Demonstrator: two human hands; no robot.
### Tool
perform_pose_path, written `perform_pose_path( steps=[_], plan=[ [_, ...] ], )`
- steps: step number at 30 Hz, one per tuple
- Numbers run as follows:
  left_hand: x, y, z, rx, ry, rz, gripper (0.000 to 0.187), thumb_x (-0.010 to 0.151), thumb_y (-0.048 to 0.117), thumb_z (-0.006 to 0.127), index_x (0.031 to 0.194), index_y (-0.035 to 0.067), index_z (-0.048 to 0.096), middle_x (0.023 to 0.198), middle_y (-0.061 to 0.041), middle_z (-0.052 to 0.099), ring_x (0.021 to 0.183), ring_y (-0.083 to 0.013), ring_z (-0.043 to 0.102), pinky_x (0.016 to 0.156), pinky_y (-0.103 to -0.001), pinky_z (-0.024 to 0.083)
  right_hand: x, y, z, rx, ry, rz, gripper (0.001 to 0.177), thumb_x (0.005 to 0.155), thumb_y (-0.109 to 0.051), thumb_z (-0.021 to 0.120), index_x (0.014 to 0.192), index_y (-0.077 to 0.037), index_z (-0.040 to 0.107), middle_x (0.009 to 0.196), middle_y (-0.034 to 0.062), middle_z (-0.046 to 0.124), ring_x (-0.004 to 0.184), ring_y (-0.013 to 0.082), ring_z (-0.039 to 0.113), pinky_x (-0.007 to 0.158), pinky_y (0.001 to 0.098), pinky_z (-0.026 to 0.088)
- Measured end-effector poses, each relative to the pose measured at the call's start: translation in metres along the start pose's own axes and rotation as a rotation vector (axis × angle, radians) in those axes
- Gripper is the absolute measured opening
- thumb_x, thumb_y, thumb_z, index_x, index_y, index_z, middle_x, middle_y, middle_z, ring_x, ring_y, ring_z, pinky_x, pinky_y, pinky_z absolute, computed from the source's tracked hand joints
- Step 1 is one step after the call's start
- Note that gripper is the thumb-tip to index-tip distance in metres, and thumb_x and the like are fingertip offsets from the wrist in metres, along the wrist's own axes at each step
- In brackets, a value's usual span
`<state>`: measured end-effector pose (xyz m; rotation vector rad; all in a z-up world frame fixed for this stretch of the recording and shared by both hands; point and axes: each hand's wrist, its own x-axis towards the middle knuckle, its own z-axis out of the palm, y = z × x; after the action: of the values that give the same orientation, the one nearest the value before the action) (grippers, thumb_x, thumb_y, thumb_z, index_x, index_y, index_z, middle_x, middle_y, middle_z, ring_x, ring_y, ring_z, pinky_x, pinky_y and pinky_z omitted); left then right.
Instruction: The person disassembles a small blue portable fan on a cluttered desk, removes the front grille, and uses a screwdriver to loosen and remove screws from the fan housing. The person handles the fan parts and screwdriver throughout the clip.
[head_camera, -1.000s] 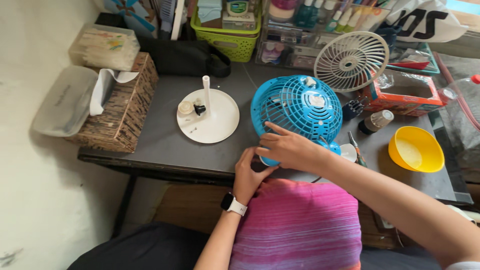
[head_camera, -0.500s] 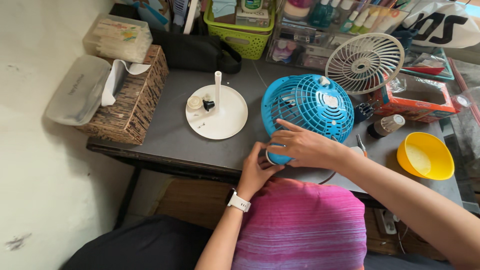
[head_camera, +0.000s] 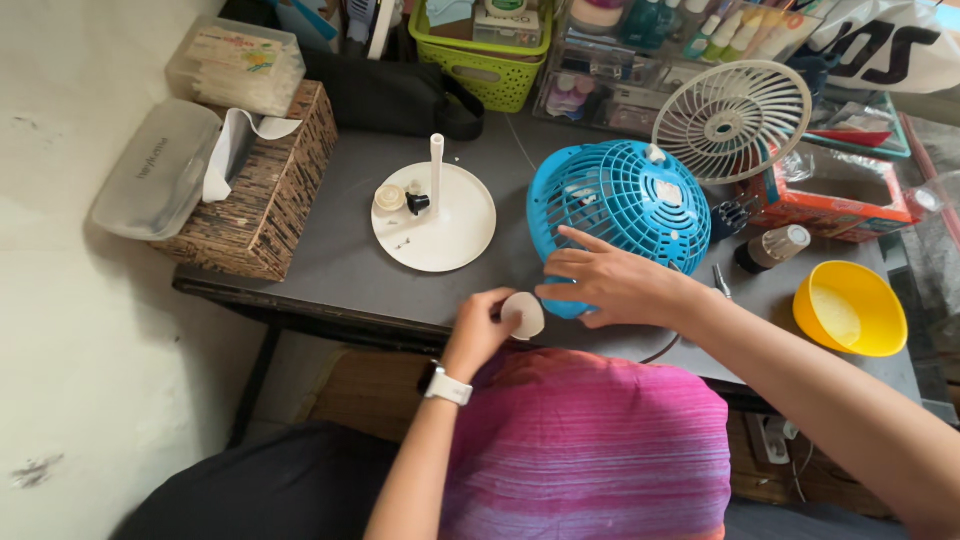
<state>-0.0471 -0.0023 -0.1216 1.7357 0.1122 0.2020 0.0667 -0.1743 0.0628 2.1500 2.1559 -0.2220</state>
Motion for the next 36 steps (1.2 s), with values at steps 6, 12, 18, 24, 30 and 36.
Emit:
perform_pose_path(
  steps=[6,12,18,24,30,36],
  plan=[
    [0.005,-0.022,-0.018,-0.304,0.035,-0.009,0.037,0.084,-0.005,0.069,0.121,-0.006,0.067,0.108,-0.014,0.077,0.097,-0.0180,0.075,0.081,-0.032,0.064,0.007,-0.002,0.013,-0.065,0.022,-0.027,0.076,0.055,-0.021,0.082,0.129,-0.012,0.065,0.123,0.0161,0.063,0.127,0.0296,0.052,0.123,0.0519,0.018],
    [-0.002,0.006,-0.028,-0.317,0.162,-0.056,0.035,0.092,-0.003,0.057,0.126,-0.004,0.067,0.107,-0.014,0.076,0.092,-0.0172,0.075,0.074,-0.032,0.066,0.013,-0.011,0.028,-0.203,-0.008,-0.012,0.070,0.061,-0.022,0.082,0.128,-0.014,0.066,0.114,0.0066,0.065,0.123,0.0234,0.055,0.125,0.0497,0.019],
    [-0.018,0.043,-0.039,-0.002,0.204,-0.138,0.042,0.097,0.004,0.051,0.136,0.003,0.067,0.088,-0.018,0.076,0.071,-0.0200,0.073,0.065,-0.032,0.059,0.015,-0.018,0.049,-0.417,0.126,-0.003,0.059,0.072,-0.024,0.080,0.129,-0.017,0.066,0.117,0.0041,0.066,0.122,0.0208,0.058,0.127,0.0505,0.020],
    [-0.032,0.087,-0.025,-0.138,0.204,-0.013,0.041,0.098,0.006,0.050,0.137,-0.002,0.061,0.102,-0.012,0.077,0.083,-0.0125,0.074,0.067,-0.029,0.063,-0.011,-0.066,0.026,0.252,0.474,0.410,0.072,0.073,-0.010,0.076,0.141,-0.001,0.056,0.131,0.0159,0.061,0.125,0.0303,0.057,0.111,0.0443,0.040],
    [-0.042,0.132,0.010,-0.080,0.037,0.032,0.042,0.104,0.012,0.050,0.144,0.001,0.057,0.109,-0.017,0.077,0.089,-0.0185,0.071,0.075,-0.034,0.058,-0.041,-0.117,0.016,1.022,0.795,0.748,0.037,0.085,-0.004,0.073,0.122,0.000,0.067,0.123,0.0127,0.066,0.091,0.0135,0.074,0.081,0.0274,0.062],
    [-0.042,0.124,0.026,-0.538,-0.205,-0.025,0.040,0.106,0.017,0.046,0.140,0.000,0.059,0.126,-0.013,0.073,0.112,-0.0153,0.074,0.095,-0.032,0.059,-0.113,-0.093,0.076,1.378,0.996,1.043,0.023,0.086,-0.003,0.070,0.107,0.003,0.077,0.095,0.0066,0.078,0.084,0.0120,0.073,0.076,0.0264,0.059]
  ],
)
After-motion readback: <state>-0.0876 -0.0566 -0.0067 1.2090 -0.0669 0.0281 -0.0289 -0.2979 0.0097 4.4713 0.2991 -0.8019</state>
